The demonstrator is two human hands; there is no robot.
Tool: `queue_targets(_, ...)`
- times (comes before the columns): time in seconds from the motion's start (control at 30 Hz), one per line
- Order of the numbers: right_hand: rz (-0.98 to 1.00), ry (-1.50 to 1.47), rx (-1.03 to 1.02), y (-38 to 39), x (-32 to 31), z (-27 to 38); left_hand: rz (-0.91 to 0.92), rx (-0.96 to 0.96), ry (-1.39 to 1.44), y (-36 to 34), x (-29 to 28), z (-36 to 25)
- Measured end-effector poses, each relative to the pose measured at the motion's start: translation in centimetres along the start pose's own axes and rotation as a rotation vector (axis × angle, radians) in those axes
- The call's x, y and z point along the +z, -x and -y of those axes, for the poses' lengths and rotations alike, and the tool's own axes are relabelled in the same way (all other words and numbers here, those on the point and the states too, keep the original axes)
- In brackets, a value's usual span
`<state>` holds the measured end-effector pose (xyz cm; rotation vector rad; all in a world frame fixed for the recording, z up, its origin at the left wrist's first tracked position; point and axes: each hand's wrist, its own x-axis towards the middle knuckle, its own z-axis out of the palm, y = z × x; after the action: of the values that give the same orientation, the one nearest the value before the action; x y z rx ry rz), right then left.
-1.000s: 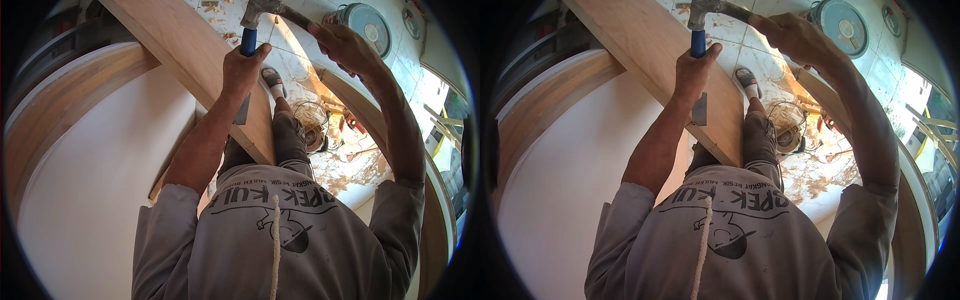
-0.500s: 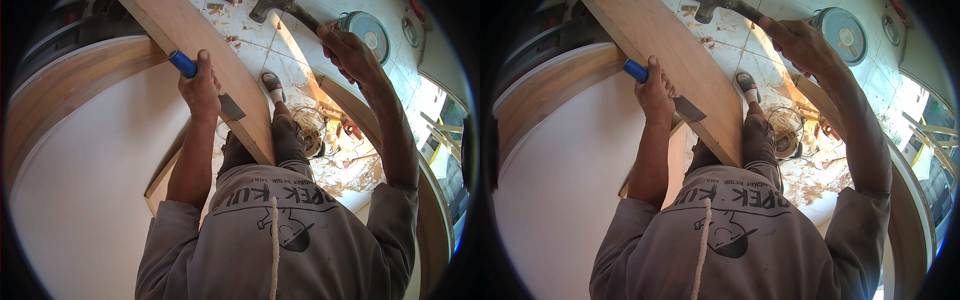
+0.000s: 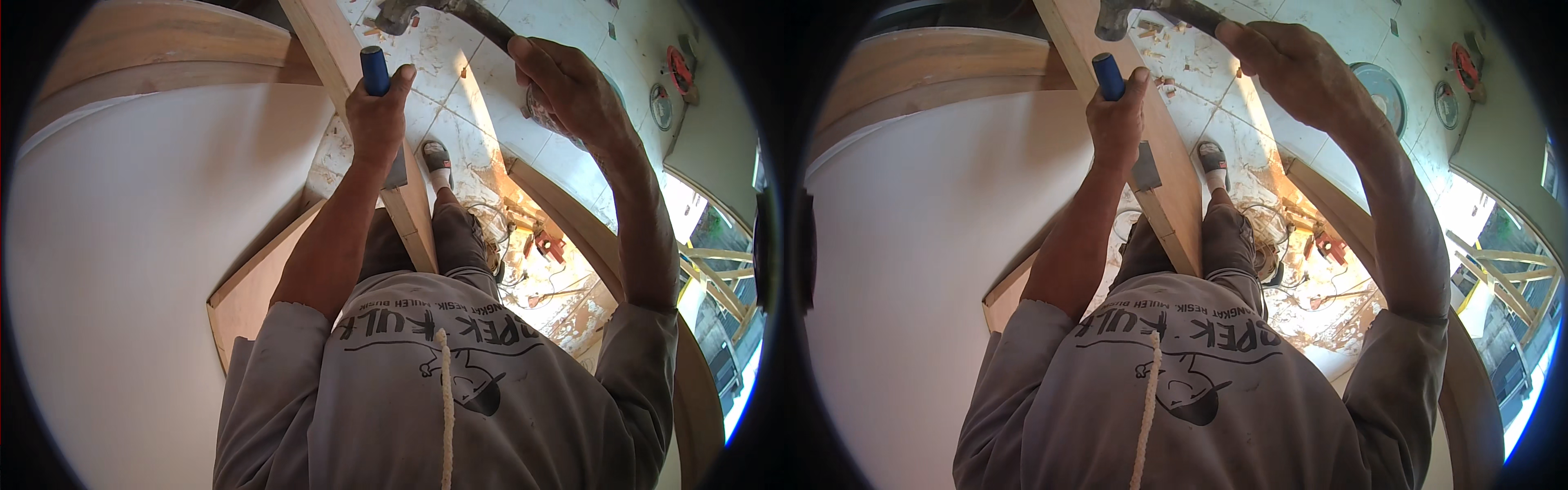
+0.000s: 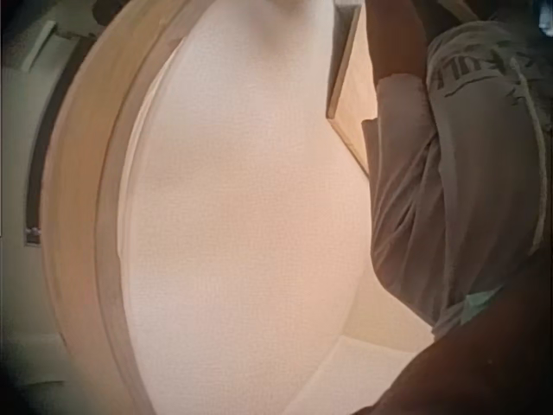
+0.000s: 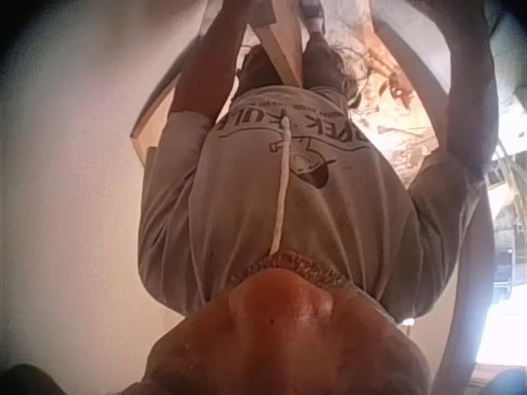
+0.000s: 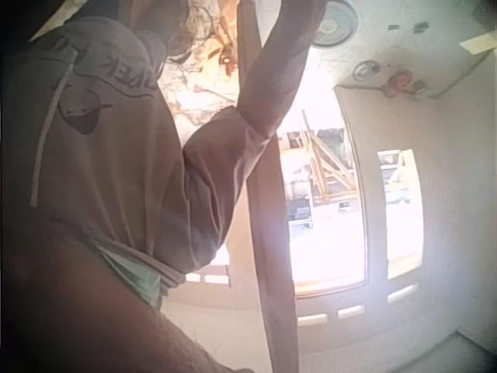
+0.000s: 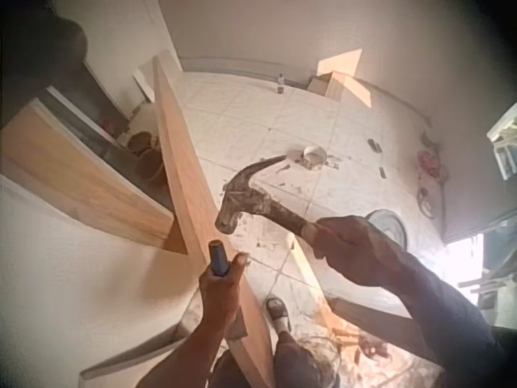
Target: Using a hammer and chisel to install or adjust a wooden door frame and side panel.
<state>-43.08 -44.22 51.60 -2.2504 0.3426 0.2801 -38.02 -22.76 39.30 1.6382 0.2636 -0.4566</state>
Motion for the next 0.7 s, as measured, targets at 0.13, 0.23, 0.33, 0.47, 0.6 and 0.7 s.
queue_targets(0.13,-0.038,-0.158,0.192,-1.9,-0.3,3.8,0.006,-0.007,-0.019,-0.1,-0.5,0.2)
queue_targets(0.23,0.007,0.147,-0.099,-3.1,2.1,2.5,0.014,-0.011,-0.005,-0.1,-1.0,0.4)
queue_targets(0.33,0.073,0.159,-0.111,-4.6,1.2,3.0,0.002,0.008,0.04,-0.5,-1.3,0.7)
queue_targets(0.47,0.039,-0.074,0.166,-4.8,-1.4,7.2,0.006,0.007,0.136,-0.9,-1.1,0.2)
queue_targets(0.6,0.119,0.657,-0.39,-8.6,0.4,1.4,0.01,0.008,0.167,-1.5,-1.0,0.8)
queue_targets(0.7,0.338,0.304,0.356,-7.2,-0.1,10.5,-0.018,-0.04,0.202,-2.2,-2.0,1.5)
